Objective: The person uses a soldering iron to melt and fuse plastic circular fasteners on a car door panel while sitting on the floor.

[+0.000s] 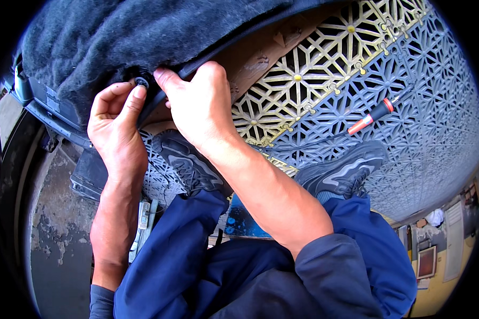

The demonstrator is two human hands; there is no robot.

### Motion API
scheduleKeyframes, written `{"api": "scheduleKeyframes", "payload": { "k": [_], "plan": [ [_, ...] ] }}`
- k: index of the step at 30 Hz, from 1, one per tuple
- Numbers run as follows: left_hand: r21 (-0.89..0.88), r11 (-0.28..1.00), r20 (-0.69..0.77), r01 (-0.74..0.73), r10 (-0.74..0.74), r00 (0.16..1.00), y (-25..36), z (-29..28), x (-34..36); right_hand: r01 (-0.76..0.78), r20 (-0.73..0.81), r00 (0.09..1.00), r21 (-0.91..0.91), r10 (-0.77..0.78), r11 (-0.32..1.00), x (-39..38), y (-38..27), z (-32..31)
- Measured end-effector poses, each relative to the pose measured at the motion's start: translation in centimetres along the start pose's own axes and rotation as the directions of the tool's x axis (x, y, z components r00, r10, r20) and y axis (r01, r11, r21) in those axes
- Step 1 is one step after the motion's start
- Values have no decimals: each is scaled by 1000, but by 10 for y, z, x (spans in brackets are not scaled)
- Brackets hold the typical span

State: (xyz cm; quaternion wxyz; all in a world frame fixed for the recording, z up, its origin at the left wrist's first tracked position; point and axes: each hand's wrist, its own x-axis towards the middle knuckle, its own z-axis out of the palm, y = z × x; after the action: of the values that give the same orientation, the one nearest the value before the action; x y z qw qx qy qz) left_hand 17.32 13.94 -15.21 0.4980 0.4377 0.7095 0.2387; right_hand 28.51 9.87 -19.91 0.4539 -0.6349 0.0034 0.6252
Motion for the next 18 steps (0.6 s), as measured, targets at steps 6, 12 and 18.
{"api": "scheduleKeyframes", "payload": {
  "k": [6, 12, 18],
  "plan": [
    [-41, 999, -36, 25, -26, 999, 0, 7, -1, -36, 23, 999, -31, 37, 999, -1, -7, -1],
    [85, 996, -20, 10, -8, 1000, -3, 0, -3, -5, 24, 1000, 16, 5, 1000, -3, -5, 0],
    [358, 932, 52, -57, 41, 998, 6, -6, -1, 16, 30, 999, 68, -18, 998, 0, -1, -2]
  ]
}}
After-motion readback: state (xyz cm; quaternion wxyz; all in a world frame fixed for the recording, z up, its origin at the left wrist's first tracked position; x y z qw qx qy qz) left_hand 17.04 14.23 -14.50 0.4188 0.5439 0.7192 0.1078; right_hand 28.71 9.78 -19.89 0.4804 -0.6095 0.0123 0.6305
